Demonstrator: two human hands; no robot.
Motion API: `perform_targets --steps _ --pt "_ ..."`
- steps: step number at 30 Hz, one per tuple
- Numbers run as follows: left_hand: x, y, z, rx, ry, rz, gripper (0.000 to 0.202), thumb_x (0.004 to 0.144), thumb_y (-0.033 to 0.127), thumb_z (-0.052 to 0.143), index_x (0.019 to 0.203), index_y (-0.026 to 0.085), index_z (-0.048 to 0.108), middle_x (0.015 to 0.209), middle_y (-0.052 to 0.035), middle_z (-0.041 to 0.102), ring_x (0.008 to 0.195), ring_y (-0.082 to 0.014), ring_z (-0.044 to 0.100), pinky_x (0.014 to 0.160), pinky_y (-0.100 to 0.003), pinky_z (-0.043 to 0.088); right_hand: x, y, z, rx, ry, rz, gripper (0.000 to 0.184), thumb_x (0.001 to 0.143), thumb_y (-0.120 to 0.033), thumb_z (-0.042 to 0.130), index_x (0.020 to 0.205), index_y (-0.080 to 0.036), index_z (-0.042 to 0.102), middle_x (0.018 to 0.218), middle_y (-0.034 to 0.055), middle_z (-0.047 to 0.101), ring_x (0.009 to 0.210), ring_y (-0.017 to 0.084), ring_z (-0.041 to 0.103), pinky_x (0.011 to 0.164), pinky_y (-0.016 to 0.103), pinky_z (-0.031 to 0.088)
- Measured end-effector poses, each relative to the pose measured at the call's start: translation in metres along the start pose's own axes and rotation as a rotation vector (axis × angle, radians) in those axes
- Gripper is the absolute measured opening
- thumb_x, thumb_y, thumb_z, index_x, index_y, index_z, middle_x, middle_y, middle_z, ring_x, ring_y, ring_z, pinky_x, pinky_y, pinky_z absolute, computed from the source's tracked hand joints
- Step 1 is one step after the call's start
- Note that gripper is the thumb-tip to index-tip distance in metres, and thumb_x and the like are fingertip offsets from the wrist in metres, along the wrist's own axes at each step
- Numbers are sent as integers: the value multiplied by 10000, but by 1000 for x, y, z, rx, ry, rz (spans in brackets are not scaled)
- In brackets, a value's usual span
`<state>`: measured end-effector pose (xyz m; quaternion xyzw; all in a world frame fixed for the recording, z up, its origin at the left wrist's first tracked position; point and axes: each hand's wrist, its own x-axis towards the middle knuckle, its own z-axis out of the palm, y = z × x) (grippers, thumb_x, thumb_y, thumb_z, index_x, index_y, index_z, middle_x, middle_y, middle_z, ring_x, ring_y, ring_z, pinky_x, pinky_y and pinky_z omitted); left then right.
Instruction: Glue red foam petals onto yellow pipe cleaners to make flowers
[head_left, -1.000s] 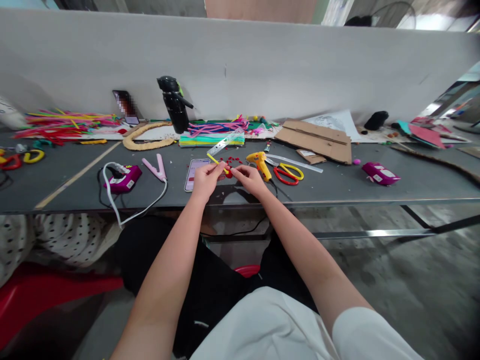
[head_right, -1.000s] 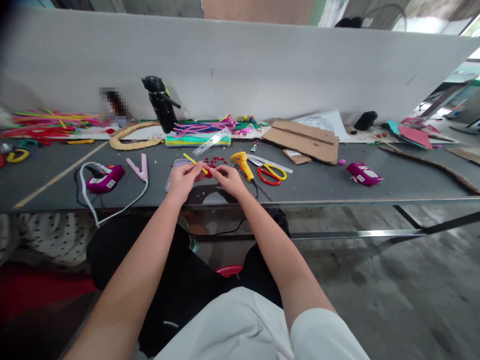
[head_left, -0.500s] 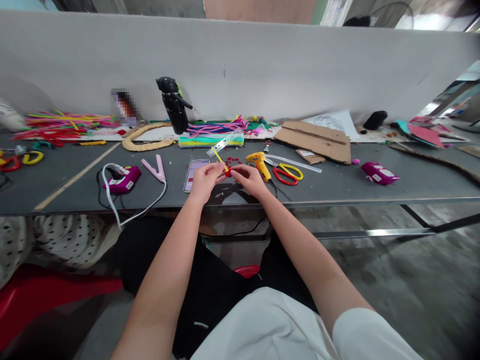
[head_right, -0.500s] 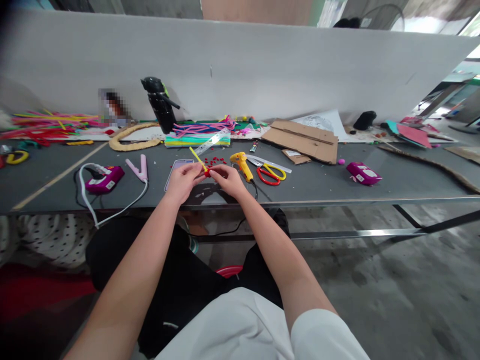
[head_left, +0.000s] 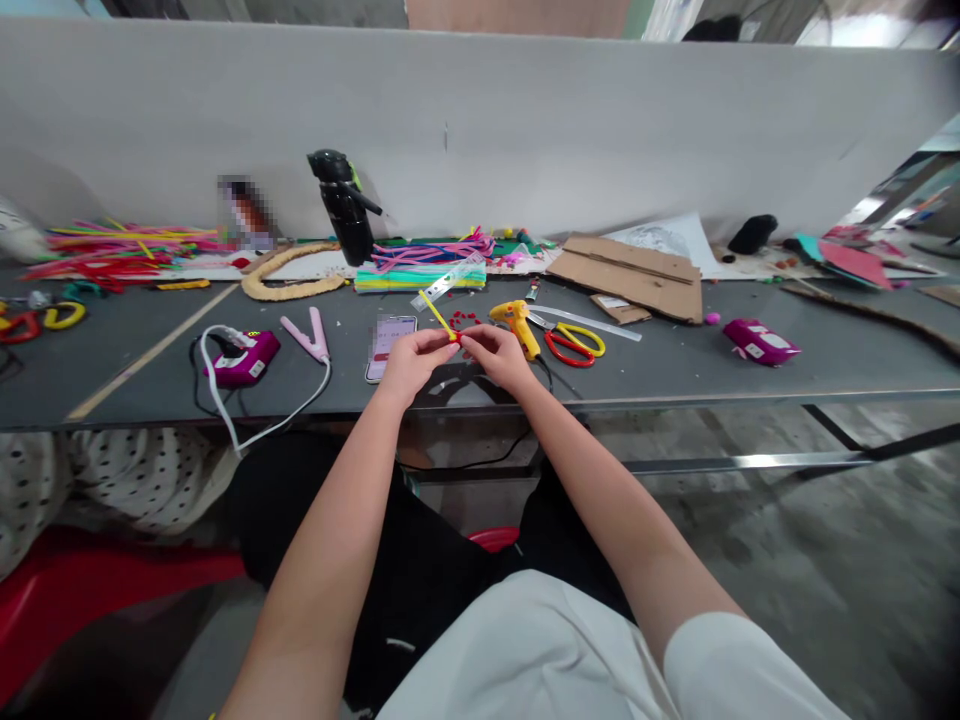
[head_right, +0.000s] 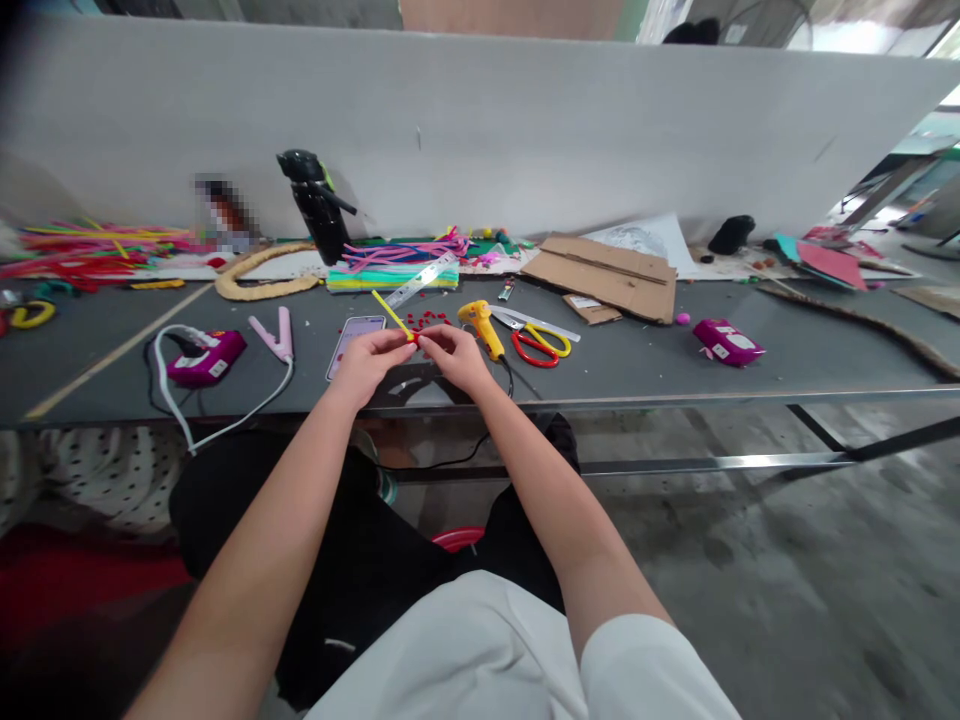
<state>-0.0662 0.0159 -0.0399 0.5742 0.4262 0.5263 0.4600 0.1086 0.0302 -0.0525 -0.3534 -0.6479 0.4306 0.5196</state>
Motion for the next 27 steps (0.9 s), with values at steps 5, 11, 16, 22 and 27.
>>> perform_targets --steps 5,11,16,22,27 --pt "0 1 1 -19 9 1 413 640 363 854 973 157 727 1054 -105 762 1007 -243 698 987 -430 523 0 2 1 -7 16 -38 359 795 -512 695 928 -180 710 855 57 719 742 172 646 675 304 532" --pt "1 -2 1 -3 -3 24 415 661 369 830 1011 166 738 1044 -102 763 1014 -254 700 964 -440 543 -1 -2 0 -105 77 -83 318 817 -482 683 915 -183 727 917 66 735 828 189 659 748 317 524" --pt "1 -4 0 37 18 50 395 680 350 819 1021 162 751 1040 -95 767 997 -252 705 963 -436 546 -3 -3 -1 -127 71 -130 263 841 -430 673 907 -186 748 929 67 730 860 189 653 732 301 514" --pt "0 -5 -1 54 -9 59 420 687 359 818 1046 151 749 1075 -99 766 1022 -261 705 1000 -454 529 -2 -1 -1 -137 78 -122 256 819 -413 693 885 -171 747 907 63 736 847 183 660 720 289 520" --pt "1 -6 -2 58 -14 65 415 683 362 819 1033 149 751 1070 -102 767 1020 -261 709 1003 -454 531 -1 -1 -1 -119 81 -87 260 802 -405 702 885 -161 733 882 61 741 813 177 665 724 292 520"
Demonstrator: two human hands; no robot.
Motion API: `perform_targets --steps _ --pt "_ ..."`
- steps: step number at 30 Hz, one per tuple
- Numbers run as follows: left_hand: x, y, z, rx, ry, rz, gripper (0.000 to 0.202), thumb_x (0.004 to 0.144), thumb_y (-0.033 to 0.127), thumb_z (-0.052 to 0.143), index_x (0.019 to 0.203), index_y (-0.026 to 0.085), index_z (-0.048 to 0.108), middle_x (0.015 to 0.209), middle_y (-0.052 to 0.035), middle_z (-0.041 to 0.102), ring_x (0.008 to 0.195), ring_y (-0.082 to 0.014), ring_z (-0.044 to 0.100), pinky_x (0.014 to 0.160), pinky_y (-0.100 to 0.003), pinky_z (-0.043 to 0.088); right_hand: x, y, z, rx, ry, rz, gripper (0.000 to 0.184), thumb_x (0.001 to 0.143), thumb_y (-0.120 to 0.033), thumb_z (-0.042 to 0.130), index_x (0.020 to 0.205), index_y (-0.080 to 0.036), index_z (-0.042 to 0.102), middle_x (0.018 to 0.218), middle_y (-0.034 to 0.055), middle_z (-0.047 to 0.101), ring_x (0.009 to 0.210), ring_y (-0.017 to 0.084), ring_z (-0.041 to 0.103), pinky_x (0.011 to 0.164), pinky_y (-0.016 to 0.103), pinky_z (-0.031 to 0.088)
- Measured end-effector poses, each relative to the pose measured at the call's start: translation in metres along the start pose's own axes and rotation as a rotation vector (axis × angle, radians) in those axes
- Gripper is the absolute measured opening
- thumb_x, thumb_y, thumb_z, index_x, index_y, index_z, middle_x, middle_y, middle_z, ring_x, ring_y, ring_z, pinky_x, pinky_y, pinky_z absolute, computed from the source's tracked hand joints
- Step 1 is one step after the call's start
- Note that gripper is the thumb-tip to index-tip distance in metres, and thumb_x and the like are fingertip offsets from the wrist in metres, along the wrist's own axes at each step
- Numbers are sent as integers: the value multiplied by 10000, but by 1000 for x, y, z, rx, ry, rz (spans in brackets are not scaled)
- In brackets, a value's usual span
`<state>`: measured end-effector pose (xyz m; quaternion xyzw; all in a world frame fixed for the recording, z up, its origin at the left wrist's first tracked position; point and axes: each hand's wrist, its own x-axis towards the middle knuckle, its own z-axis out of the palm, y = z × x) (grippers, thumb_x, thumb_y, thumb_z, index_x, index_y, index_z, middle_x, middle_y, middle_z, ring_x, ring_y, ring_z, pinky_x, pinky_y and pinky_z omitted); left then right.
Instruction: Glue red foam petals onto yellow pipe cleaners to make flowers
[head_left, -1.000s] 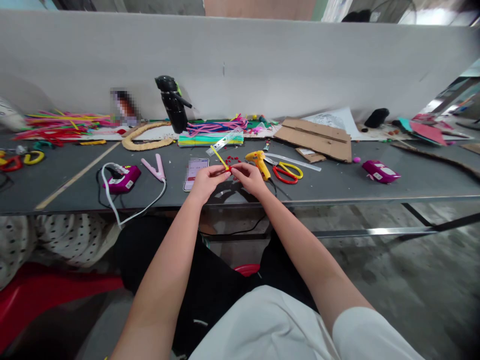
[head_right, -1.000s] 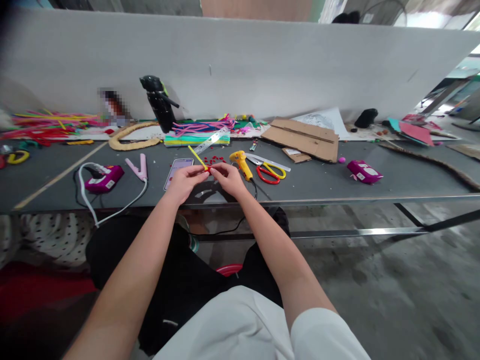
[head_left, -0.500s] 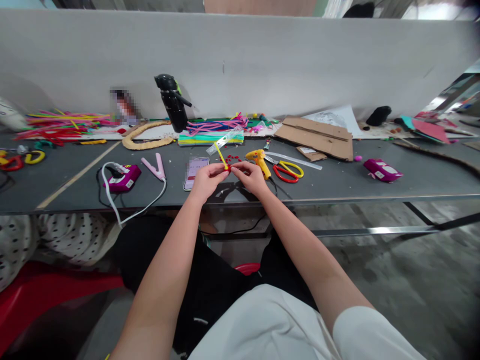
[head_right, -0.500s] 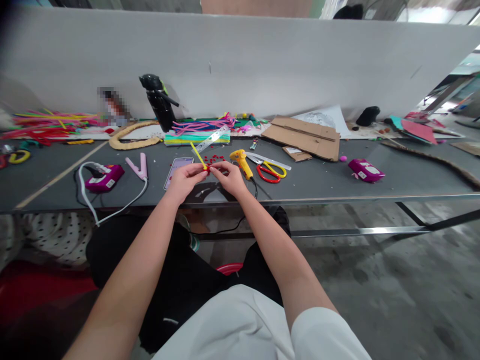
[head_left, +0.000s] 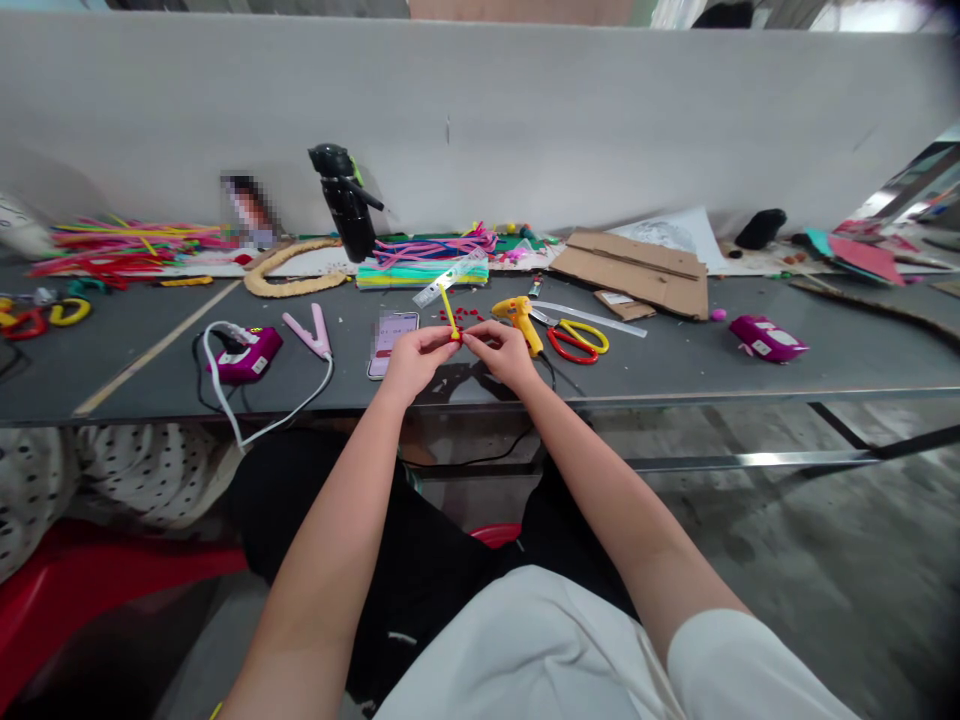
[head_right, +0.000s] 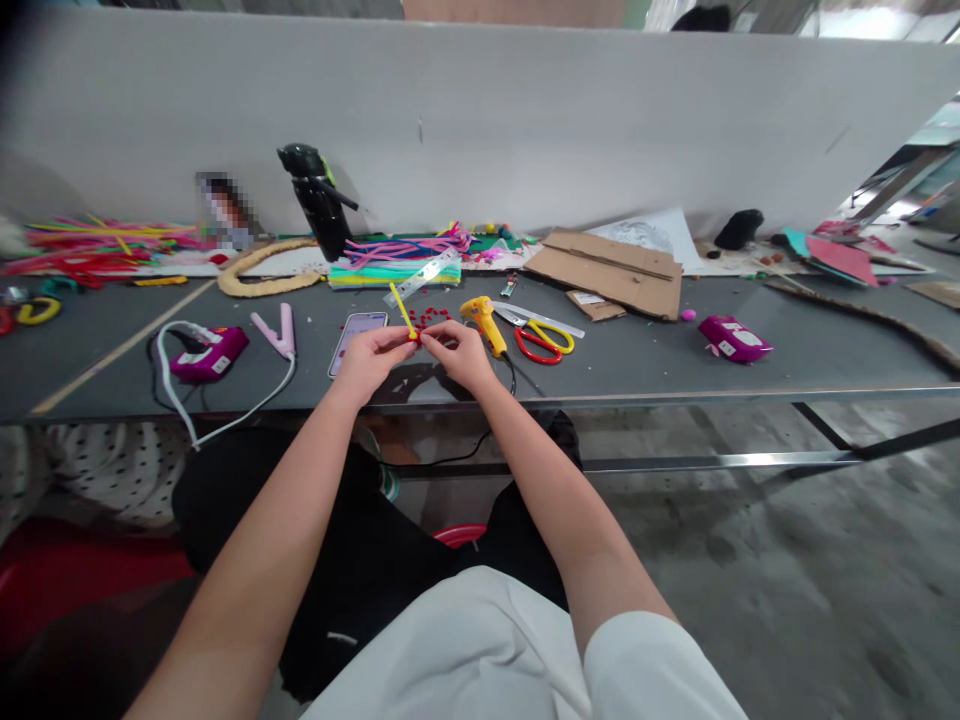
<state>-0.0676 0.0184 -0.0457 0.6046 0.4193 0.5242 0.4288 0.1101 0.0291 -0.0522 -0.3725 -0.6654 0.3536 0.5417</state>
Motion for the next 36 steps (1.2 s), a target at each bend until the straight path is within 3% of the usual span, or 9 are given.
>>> perform_targets --steps 13,17,19,21,24,26,30,36 --pt "0 1 0 25 11 5 399 673 359 829 1004 147 757 1039 -102 773 1005 -266 714 999 -467 535 1 1 0 14 -29 11 261 785 -413 704 849 -160 720 856 58 748 793 181 667 738 308 530" --pt "0 2 -2 38 43 2 365 680 319 818 999 152 760 1028 -97 775 986 -259 717 982 -458 544 1 4 -1 -1 -17 2 269 836 -413 659 904 -159 711 869 61 740 785 182 666 740 310 538" --pt "1 2 -3 47 94 6 350 683 293 809 999 152 757 1025 -97 775 979 -254 718 975 -453 546 1 5 -2 -120 47 -15 270 904 -375 574 986 -150 699 944 82 732 832 189 668 770 313 544" --pt "2 0 -5 52 157 17 336 685 279 799 989 145 752 1010 -102 775 968 -254 718 967 -454 547 2 4 -1 -391 68 -46 297 958 -255 453 1112 -124 670 1085 122 702 970 199 656 871 314 529" --pt "4 -3 -7 51 243 33 328 687 276 788 983 137 749 986 -106 774 948 -255 720 946 -451 553 8 0 4 -762 -55 -69 427 906 -49 364 1263 -71 599 1257 170 628 1175 216 580 1029 320 448" --pt "5 -3 -9 44 288 45 332 692 283 783 988 136 749 990 -105 771 950 -252 719 935 -438 557 16 -2 10 -848 -154 -51 457 851 4 393 1246 -64 612 1249 180 629 1181 241 572 1038 339 435" --pt "6 -1 -13 19 348 63 342 701 301 770 994 127 748 1000 -109 768 945 -246 718 913 -411 565 38 -4 23 -945 -287 3 340 828 -3 465 1061 -94 695 1145 176 652 1082 262 605 957 346 469" --pt "8 -2 -17 -2 351 72 334 695 284 775 993 135 756 995 -106 768 932 -236 721 902 -390 567 60 -4 31 -1049 -338 87 308 828 17 485 1018 -90 703 1164 194 630 1079 276 600 931 360 469"
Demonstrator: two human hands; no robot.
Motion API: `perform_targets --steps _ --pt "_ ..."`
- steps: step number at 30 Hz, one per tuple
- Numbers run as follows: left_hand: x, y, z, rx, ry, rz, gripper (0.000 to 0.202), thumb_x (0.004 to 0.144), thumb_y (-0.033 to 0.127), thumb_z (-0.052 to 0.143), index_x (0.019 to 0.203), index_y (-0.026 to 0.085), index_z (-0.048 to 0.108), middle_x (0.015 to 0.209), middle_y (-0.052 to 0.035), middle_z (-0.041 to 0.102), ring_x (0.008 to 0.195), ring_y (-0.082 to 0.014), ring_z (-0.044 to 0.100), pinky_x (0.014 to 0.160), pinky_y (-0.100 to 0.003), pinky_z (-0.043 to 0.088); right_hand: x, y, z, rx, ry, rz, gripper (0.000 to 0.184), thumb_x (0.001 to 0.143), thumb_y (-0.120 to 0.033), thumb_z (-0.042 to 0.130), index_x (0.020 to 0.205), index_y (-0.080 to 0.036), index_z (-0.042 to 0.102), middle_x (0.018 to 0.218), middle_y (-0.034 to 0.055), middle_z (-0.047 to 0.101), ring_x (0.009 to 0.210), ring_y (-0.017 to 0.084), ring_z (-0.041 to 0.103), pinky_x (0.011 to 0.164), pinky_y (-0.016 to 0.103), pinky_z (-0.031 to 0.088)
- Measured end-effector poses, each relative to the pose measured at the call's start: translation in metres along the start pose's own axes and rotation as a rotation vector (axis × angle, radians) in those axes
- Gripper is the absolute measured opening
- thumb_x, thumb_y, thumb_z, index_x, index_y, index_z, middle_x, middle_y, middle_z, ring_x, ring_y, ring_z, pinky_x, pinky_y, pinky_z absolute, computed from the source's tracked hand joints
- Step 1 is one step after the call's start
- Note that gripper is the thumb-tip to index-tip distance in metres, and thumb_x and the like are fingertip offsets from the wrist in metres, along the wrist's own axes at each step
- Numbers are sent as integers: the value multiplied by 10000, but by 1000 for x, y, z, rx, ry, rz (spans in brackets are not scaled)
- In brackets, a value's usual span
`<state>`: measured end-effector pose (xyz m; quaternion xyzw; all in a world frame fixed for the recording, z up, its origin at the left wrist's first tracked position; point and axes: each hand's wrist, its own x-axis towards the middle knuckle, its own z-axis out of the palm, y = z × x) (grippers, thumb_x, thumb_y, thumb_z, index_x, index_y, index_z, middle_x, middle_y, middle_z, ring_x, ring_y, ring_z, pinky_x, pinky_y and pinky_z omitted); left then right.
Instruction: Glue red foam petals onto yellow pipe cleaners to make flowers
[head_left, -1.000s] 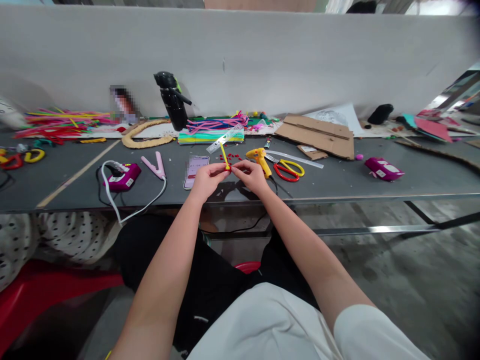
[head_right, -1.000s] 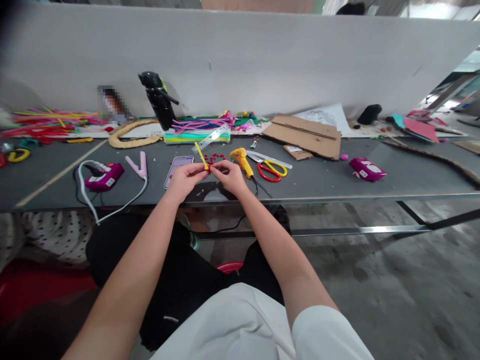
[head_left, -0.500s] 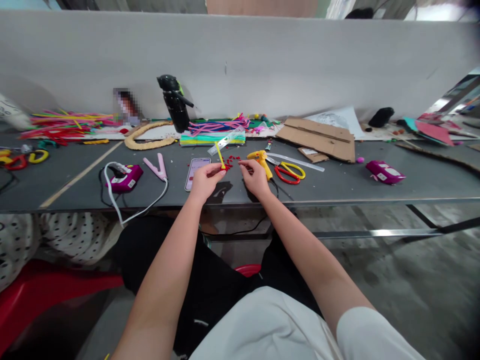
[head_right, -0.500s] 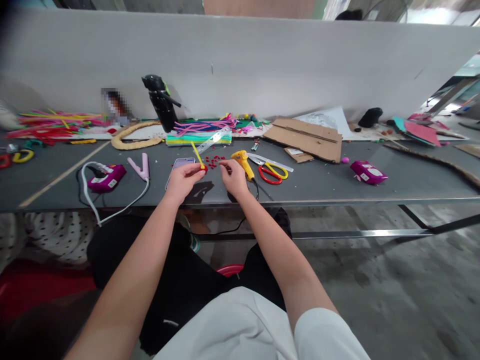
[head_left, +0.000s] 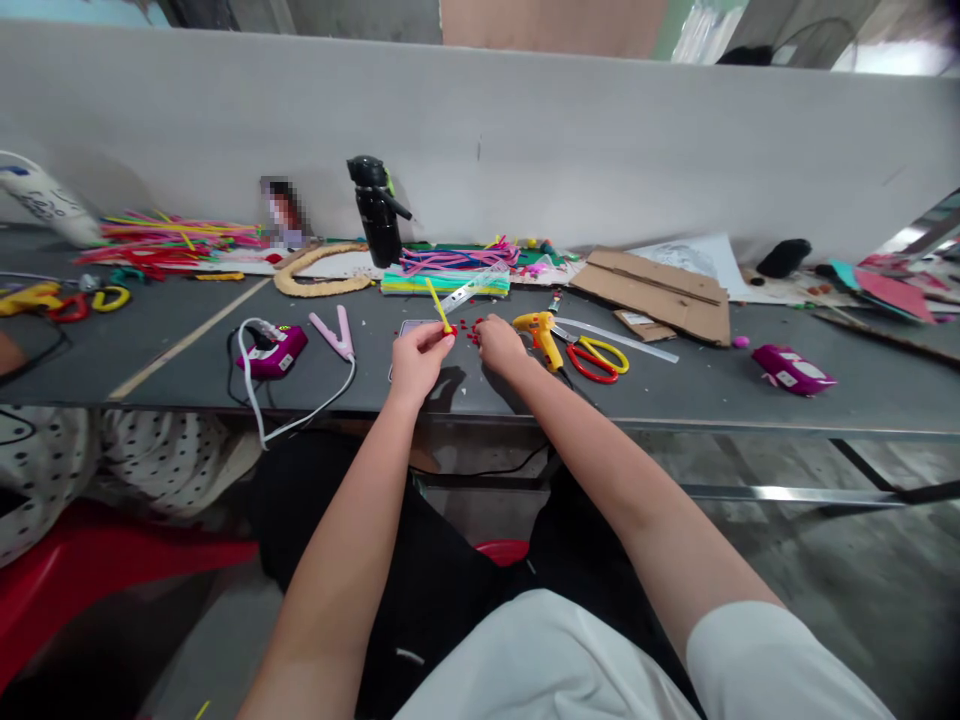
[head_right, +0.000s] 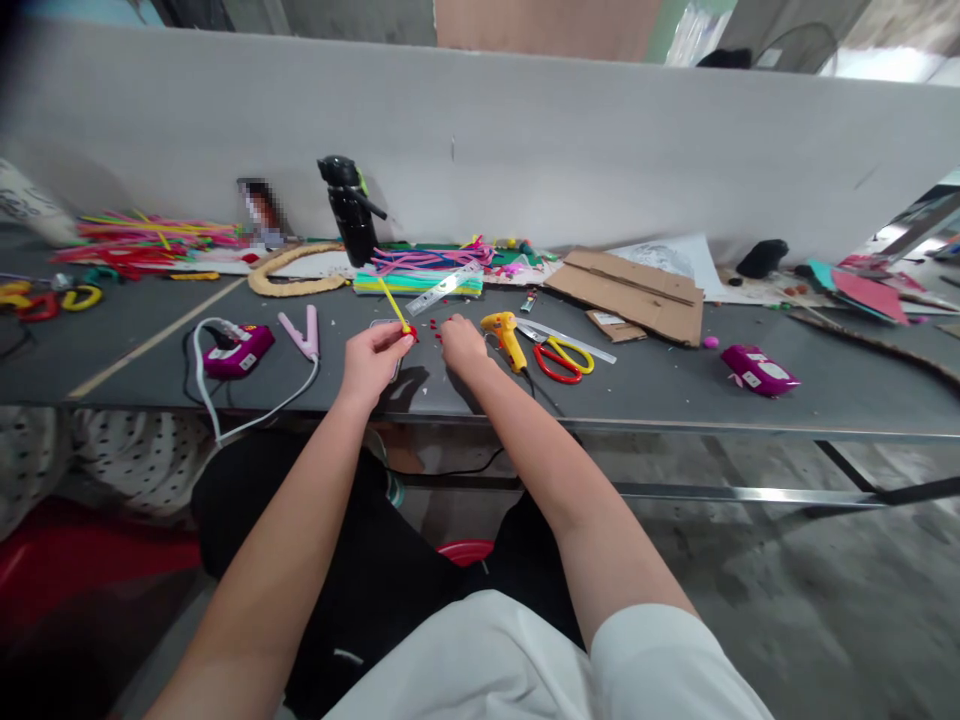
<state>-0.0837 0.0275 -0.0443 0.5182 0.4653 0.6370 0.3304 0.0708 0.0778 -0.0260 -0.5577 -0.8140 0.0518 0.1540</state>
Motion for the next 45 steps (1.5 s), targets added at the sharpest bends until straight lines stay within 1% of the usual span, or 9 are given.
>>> perform_targets --steps 5,10,13,17,20,25,31,37,45 --pt "0 2 -1 5 -7 -8 335 692 286 784 991 140 753 995 -103 769 942 -236 719 919 -397 559 7 1 5 32 21 36 293 844 26 475 984 -96 701 1145 226 642 1135 316 574 944 403 466" --pt "1 2 -1 14 -20 -28 346 698 305 779 1000 142 741 1008 -98 765 970 -238 710 943 -403 543 2 3 8 210 94 36 227 797 31 518 923 -86 666 1131 261 637 1140 345 568 984 467 436" --pt "0 0 0 9 -27 -52 351 703 321 772 999 138 722 1020 -102 756 985 -242 702 936 -404 544 -6 5 10 402 139 24 155 861 -71 509 959 -108 623 1027 198 678 1014 283 629 940 445 471" --pt "-3 1 4 -33 -84 -111 345 719 335 757 998 148 680 989 -94 743 950 -238 700 868 -400 574 -23 9 19 731 129 -26 150 933 -280 467 943 -179 578 815 46 706 713 161 663 713 316 554" --pt "-6 3 8 -78 -151 -163 325 757 340 731 1012 157 644 968 -90 733 947 -232 705 858 -407 586 -34 12 24 930 141 -40 185 876 -362 539 886 -180 570 792 43 708 678 153 668 653 296 565" --pt "-9 4 11 -115 -218 -225 280 795 318 707 1012 175 603 933 -69 720 948 -219 712 884 -411 584 -44 15 20 1119 168 -53 286 762 -424 669 878 -166 630 804 52 722 676 164 665 673 321 575" --pt "-10 3 11 -103 -235 -246 275 787 322 724 999 195 604 862 -26 688 852 -186 701 872 -397 588 -46 15 18 1162 189 -53 272 749 -400 693 893 -169 683 845 57 741 698 160 667 694 314 566" --pt "-11 3 12 -91 -244 -257 267 777 325 733 970 191 608 849 -29 695 842 -184 697 866 -393 587 -44 17 26 1094 285 0 238 764 -391 692 850 -169 684 782 40 715 677 155 646 678 294 540" --pt "-11 4 12 -88 -244 -237 275 791 329 712 992 187 588 891 -43 708 863 -190 702 882 -402 580 -44 19 26 1032 289 -12 295 812 -430 657 878 -156 744 782 52 724 687 157 627 672 282 514"
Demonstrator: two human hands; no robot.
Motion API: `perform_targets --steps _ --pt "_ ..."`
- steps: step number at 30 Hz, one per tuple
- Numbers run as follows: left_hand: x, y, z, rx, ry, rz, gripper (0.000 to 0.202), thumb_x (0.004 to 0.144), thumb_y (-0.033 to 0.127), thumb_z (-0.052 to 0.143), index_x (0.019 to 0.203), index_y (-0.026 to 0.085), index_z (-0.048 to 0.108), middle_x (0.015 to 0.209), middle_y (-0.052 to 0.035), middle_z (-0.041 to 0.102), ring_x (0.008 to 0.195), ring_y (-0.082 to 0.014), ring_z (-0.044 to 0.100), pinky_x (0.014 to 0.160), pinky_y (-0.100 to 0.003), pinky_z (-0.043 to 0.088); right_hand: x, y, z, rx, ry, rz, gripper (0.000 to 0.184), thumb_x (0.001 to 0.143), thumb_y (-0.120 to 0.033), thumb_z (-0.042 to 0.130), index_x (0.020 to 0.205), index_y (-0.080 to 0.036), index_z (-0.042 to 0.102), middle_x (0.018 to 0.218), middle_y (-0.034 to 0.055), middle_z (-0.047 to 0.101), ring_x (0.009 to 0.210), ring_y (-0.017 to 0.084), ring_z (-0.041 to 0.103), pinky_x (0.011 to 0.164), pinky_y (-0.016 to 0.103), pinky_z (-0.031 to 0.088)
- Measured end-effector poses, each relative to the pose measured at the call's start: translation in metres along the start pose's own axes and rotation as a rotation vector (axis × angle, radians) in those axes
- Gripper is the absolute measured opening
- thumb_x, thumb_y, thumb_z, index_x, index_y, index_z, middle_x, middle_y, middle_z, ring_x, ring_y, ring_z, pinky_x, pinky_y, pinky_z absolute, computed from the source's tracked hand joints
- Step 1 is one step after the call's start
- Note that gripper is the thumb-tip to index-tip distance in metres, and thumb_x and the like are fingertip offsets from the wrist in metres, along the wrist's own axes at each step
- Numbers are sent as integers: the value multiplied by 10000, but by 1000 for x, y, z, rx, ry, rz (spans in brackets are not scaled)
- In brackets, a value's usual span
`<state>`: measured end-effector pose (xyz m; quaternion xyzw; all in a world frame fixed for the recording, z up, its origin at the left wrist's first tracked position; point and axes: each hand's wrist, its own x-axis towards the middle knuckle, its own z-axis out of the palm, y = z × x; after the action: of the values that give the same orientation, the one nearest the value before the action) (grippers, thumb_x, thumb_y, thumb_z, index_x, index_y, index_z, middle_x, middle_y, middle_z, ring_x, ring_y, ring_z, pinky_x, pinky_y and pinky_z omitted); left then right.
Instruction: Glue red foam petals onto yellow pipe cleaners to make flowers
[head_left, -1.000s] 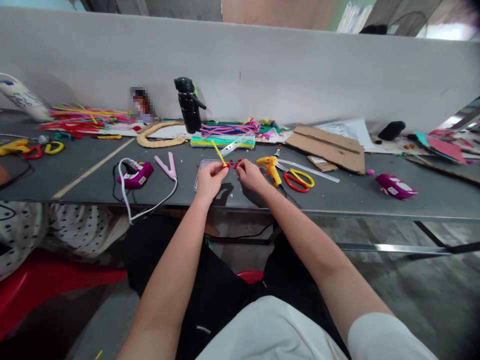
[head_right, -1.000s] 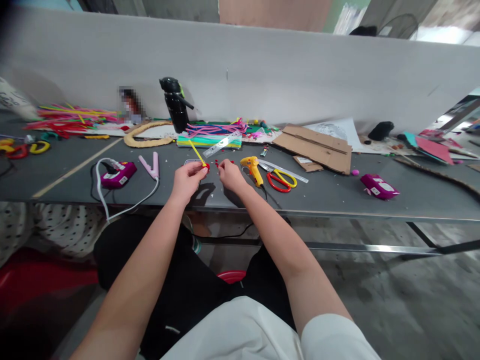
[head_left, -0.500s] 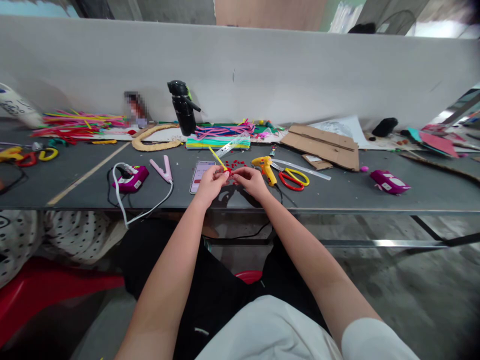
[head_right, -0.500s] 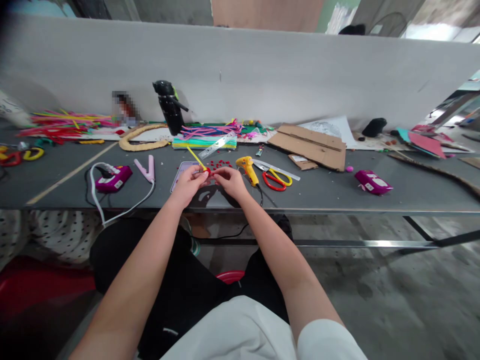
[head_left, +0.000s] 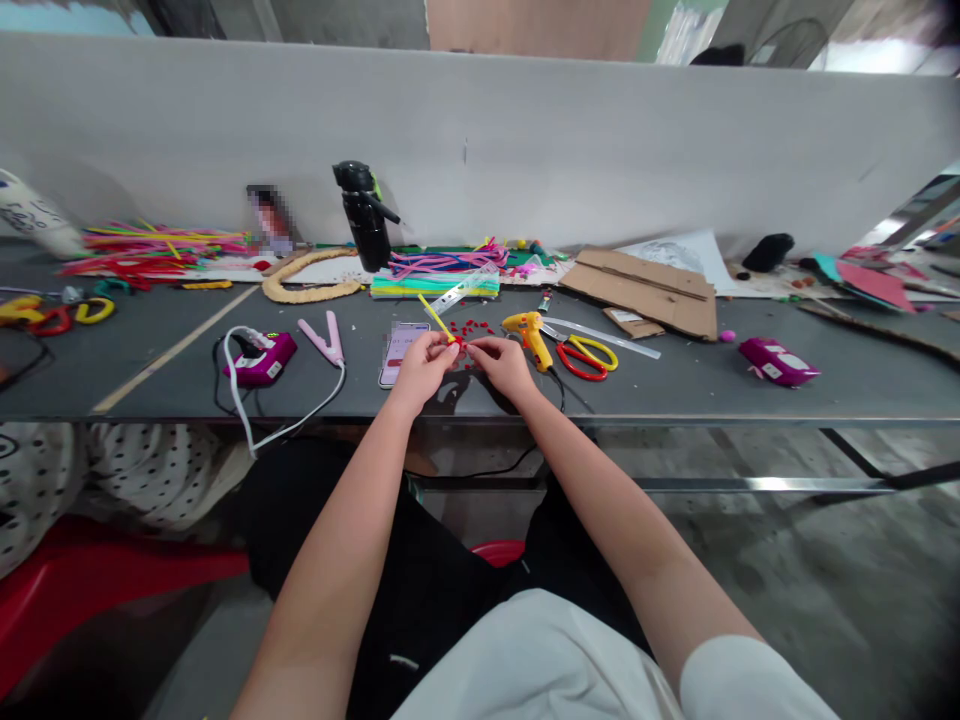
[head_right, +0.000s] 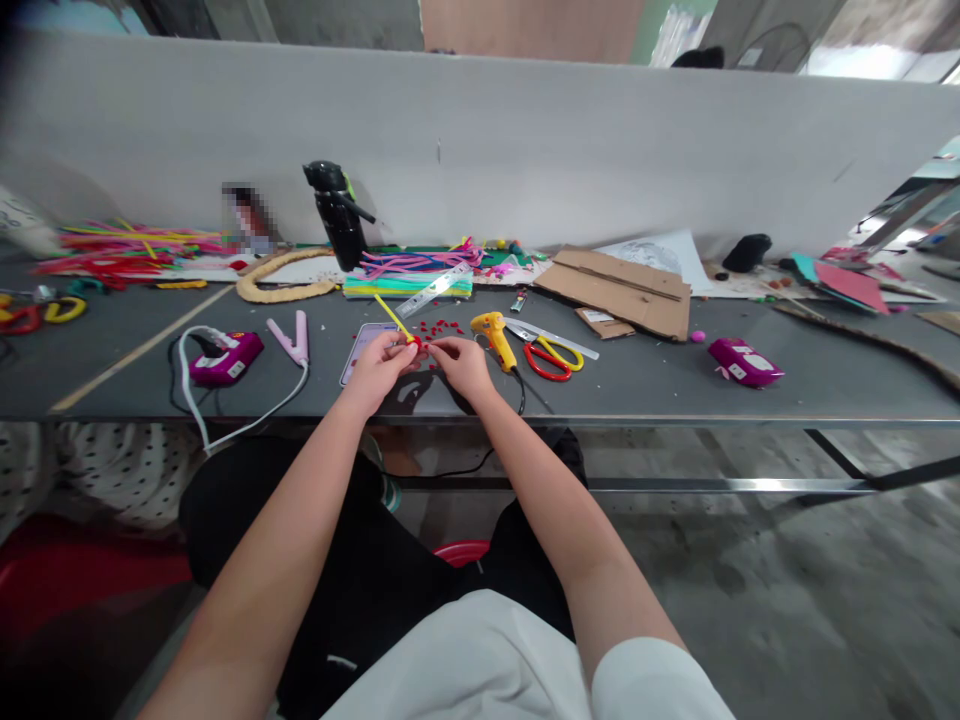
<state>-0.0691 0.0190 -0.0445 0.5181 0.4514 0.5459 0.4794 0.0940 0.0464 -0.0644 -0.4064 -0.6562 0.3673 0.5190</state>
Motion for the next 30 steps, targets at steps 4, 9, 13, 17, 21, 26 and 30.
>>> perform_targets --steps 4,9,13,17,21,26,30 --pt "-1 0 1 39 -8 29 275 779 332 720 977 191 592 899 -46 710 878 -196 697 877 -395 574 1 1 -1 -22 15 4 289 788 -435 674 820 -152 727 733 39 706 656 152 608 647 274 498" --pt "-1 0 1 79 -17 67 280 771 330 720 982 196 595 904 -41 715 897 -197 695 887 -385 559 1 -1 -1 -50 23 -8 267 785 -421 669 798 -157 706 724 31 697 655 152 605 659 278 491" --pt "0 -1 1 93 -15 85 277 766 328 720 973 194 593 871 -37 719 843 -187 695 888 -381 549 1 -2 -1 -80 33 -35 254 800 -414 652 787 -165 697 722 28 690 662 152 596 668 281 482" --pt "-2 -2 3 90 -11 98 279 765 329 717 971 190 590 849 -37 726 822 -187 699 874 -371 548 -1 -3 -1 -106 49 -64 234 822 -391 631 789 -166 689 730 26 685 658 148 582 670 279 470" --pt "-5 -1 7 80 -5 101 288 769 328 713 984 188 582 836 -39 731 821 -192 707 868 -370 550 -4 -6 0 -123 70 -78 210 831 -372 619 790 -175 680 711 10 664 646 143 568 666 278 453" --pt "-3 -4 7 62 -3 96 304 782 348 700 1004 185 572 802 -35 730 811 -194 713 873 -379 555 -6 -10 1 -93 98 -84 198 829 -359 622 780 -174 671 706 10 652 656 146 571 665 283 446" --pt "2 -8 5 64 13 107 309 794 356 695 1021 184 576 837 -41 736 798 -184 709 860 -374 561 -5 -9 0 -15 87 -73 204 811 -366 648 795 -165 680 724 20 667 668 147 589 673 283 467"
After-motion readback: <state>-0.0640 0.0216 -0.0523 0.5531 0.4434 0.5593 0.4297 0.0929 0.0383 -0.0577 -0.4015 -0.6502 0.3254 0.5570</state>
